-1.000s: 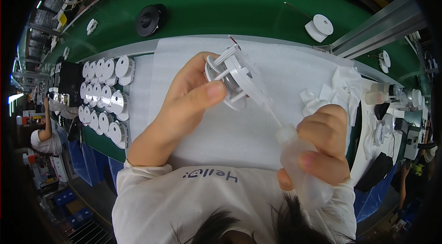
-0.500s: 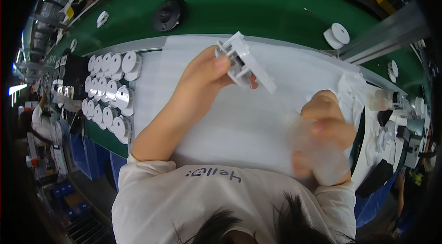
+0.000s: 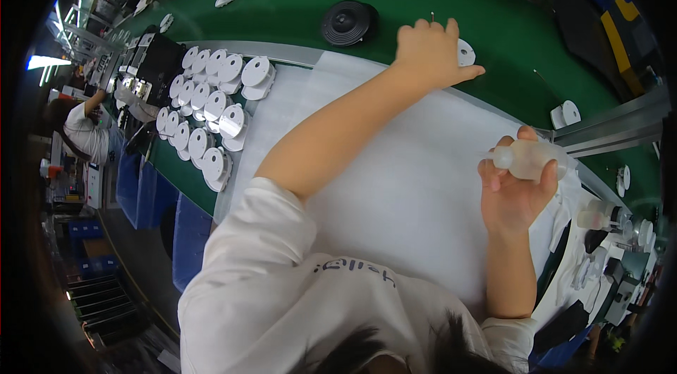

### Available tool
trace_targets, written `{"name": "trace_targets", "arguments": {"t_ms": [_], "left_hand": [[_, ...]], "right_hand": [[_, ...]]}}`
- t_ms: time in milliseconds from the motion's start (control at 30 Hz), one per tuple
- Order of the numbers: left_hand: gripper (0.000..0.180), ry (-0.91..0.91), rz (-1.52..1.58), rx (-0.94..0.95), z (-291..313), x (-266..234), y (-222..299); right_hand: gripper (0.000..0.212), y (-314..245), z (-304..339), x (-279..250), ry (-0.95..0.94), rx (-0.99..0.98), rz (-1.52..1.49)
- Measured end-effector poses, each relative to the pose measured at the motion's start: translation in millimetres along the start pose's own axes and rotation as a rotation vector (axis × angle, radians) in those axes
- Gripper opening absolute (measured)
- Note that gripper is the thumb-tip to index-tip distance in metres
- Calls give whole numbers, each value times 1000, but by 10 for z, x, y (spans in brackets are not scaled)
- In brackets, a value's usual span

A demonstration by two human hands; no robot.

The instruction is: Assembling electronic components and applying liquid from a squeeze bottle to circular parts on a factory assembly line.

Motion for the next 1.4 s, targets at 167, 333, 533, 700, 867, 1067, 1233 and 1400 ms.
{"name": "trace_targets", "arguments": {"t_ms": [167, 333, 533, 700, 867, 1067, 1233, 1400], "left_hand": [[54, 8, -94, -359, 613, -633, -940], [54, -290, -303, -761, 952, -797, -2076], [62, -208, -186, -856, 1013, -594, -2333], [70, -258, -107, -751, 938, -584, -2411], [61, -59, 77, -612, 948, -890, -1880], [59, 296, 961, 24, 1035, -965, -798], [54, 626, 717, 666, 1227, -760, -261], [45, -214, 1344, 422, 1344, -524, -289]], "right_hand": [[59, -155, -23, 93, -65, -53, 171], [65, -170, 42, 259, -42, -125, 352], [54, -146, 47, 111, -118, -103, 334], [53, -165, 27, 271, -104, 114, 206], [54, -265, 19, 251, -154, 53, 219], [54, -424, 86, 235, -209, -290, 413], [52, -538, 366, 387, -293, -540, 596], [51, -501, 458, 499, -492, -790, 749]]}}
Point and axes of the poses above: each hand's wrist, its own z-axis away from the middle knuckle, its own x-axis out of the palm, y = z × x, the point moved 2 cm from there along -z, towards the middle knuckle, and after that the axes turned 4 degrees about -x, right-handed, at the moved point
